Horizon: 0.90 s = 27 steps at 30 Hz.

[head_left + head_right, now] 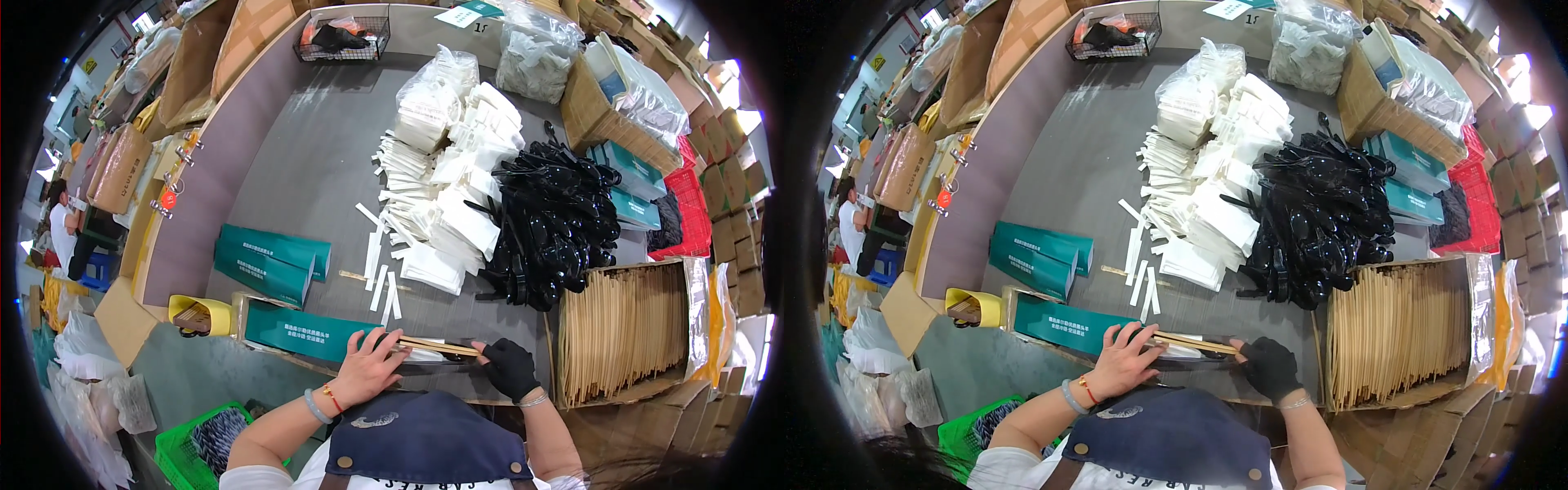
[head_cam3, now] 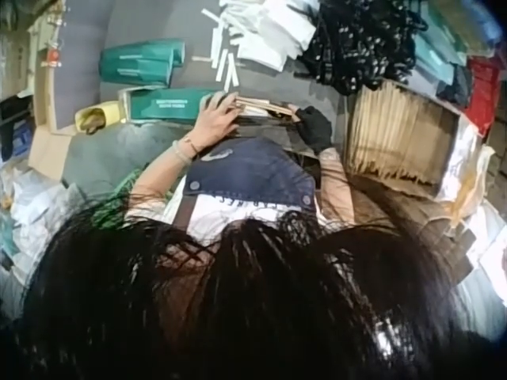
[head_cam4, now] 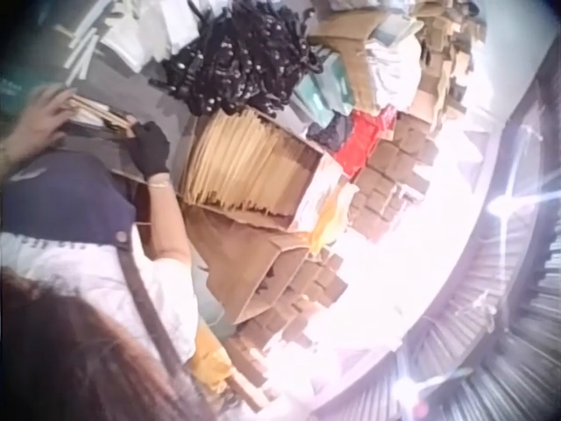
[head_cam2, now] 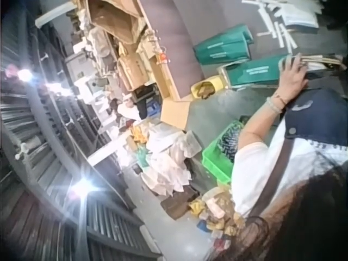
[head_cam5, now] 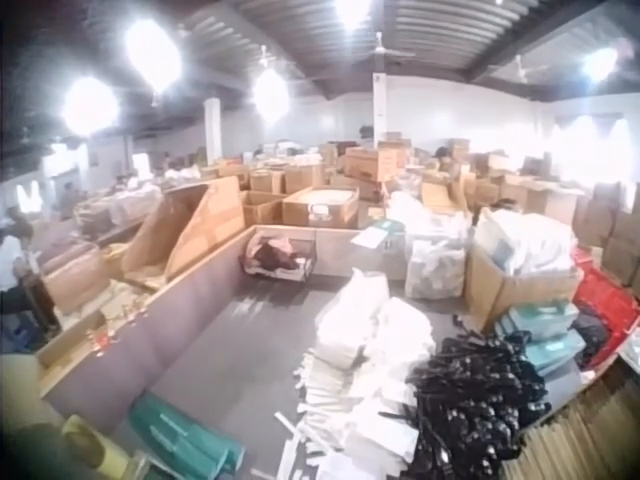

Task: Packing black and white plastic strips into green paper sleeves at a factory workstation.

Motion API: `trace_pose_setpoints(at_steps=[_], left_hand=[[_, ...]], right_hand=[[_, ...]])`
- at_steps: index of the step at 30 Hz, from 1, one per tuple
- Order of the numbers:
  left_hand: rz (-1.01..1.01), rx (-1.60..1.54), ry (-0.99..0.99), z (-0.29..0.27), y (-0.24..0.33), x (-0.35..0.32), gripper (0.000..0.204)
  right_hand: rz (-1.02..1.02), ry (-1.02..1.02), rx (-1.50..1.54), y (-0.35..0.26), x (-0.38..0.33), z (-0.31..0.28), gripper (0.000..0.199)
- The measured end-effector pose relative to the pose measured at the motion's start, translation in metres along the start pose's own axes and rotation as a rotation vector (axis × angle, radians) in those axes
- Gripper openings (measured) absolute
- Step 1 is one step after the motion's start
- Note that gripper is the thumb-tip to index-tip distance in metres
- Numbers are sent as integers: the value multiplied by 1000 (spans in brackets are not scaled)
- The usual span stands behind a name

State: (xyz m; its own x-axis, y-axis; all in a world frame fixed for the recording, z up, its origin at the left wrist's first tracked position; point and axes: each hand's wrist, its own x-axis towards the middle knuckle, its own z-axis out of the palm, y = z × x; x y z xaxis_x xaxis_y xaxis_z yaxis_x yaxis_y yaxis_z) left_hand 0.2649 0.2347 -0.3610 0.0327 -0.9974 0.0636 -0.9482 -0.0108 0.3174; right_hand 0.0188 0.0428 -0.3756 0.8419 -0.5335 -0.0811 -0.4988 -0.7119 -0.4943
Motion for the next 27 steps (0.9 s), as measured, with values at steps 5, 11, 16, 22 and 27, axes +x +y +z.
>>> trace_pose_setpoints(at_steps=[5, 11, 16, 22, 27], left_hand=[[-78, -55, 67, -15, -13, -8, 62], [-130, -70, -16, -22, -35, -7, 72], [-83, -110, 25, -16, -34, 2, 72], [-12, -141, 37, -5, -7, 28, 72], [-4, -139, -3, 0, -6, 32, 74]], right_hand=[[-28, 57, 3, 2, -3, 2, 31], [-83, -8, -77, 2, -2, 15, 33], [-152, 3, 14, -11, 11, 21, 38], [-271, 199, 412, -47, 29, 53, 26], [111, 8, 369, -39, 17, 61, 22]])
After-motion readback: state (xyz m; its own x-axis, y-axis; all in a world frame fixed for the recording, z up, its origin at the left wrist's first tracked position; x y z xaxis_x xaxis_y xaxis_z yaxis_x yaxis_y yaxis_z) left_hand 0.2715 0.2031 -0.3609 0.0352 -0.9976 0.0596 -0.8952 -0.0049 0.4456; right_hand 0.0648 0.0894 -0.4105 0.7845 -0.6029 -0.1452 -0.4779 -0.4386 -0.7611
